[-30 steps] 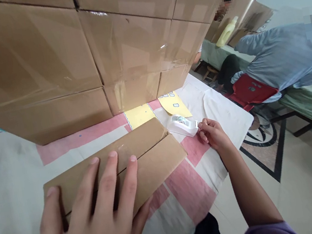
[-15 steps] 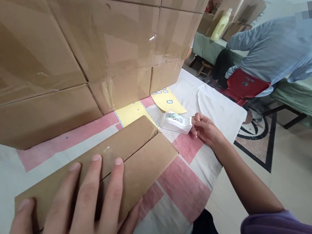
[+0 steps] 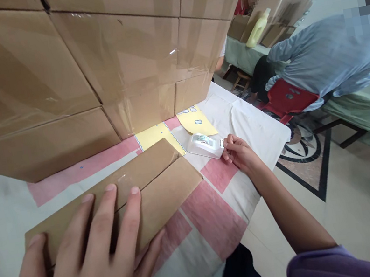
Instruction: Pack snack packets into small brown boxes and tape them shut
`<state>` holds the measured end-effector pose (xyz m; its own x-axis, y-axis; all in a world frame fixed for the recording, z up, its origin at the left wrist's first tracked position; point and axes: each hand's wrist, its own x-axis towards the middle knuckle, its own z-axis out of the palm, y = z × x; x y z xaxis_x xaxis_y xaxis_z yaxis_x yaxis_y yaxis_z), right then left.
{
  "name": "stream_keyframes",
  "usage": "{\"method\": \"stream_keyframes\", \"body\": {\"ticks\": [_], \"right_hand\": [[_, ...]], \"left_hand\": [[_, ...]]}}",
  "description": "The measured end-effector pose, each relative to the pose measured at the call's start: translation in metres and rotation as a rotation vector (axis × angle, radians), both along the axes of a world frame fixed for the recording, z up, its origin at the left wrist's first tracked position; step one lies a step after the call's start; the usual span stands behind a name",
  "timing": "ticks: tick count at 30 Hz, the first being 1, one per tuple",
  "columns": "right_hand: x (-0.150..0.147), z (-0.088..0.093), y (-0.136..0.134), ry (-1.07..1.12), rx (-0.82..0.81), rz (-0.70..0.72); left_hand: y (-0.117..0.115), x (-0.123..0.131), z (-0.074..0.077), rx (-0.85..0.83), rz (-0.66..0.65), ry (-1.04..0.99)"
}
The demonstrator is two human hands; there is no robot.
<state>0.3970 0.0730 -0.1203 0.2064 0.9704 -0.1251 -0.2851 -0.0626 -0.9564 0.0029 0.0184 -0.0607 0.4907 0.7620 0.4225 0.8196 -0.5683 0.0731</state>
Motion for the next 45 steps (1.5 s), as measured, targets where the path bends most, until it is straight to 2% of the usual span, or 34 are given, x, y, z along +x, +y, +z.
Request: {"method": "stream_keyframes", "body": {"ticks": [2, 5, 13, 16, 19, 23, 26, 32, 34, 36, 40, 43, 45], "right_hand": [[0.000, 0.001, 0.000, 0.002, -0.014, 0.002], [0.000, 0.003, -0.001, 0.002, -0.030, -0.004], [0.000, -0.002, -0.001, -0.033, -0.082, -0.034], [0.001, -0.004, 0.000, -0.057, -0.085, -0.071], [0.002, -0.004, 0.000, -0.057, -0.098, -0.049], [-0.002, -0.001, -0.003, -0.054, -0.060, -0.071], [-0.006, 0.001, -0.005, -0.050, -0.005, -0.121], [-0.028, 0.009, -0.019, -0.049, 0.080, -0.211], [-0.045, 0.018, -0.031, -0.048, 0.091, -0.216], [-0.068, 0.035, -0.044, -0.054, 0.104, -0.171], [-0.113, 0.086, -0.060, -0.128, 0.203, 0.009], [-0.139, 0.119, -0.062, -0.168, 0.265, 0.144], [-0.152, 0.131, -0.062, -0.179, 0.273, 0.220]], "left_hand": [[-0.002, 0.004, 0.008, 0.018, 0.062, 0.051], [-0.004, 0.007, 0.013, 0.048, 0.065, 0.083], [0.000, 0.001, 0.009, 0.104, 0.045, 0.109], [0.002, -0.001, 0.012, 0.141, 0.013, 0.146], [0.002, 0.002, 0.015, 0.176, -0.018, 0.184], [-0.002, 0.008, 0.019, 0.204, 0.016, 0.192], [-0.001, -0.004, 0.023, 0.176, -0.030, 0.141], [0.018, -0.053, 0.033, -0.002, -0.233, 0.166], [0.017, -0.053, 0.034, -0.051, -0.226, 0.140], [0.009, -0.044, 0.035, -0.073, -0.149, 0.111], [-0.014, -0.019, 0.045, -0.076, -0.012, 0.050], [-0.020, -0.018, 0.053, -0.098, -0.031, 0.008], [-0.018, -0.025, 0.056, -0.141, -0.058, -0.006]]}}
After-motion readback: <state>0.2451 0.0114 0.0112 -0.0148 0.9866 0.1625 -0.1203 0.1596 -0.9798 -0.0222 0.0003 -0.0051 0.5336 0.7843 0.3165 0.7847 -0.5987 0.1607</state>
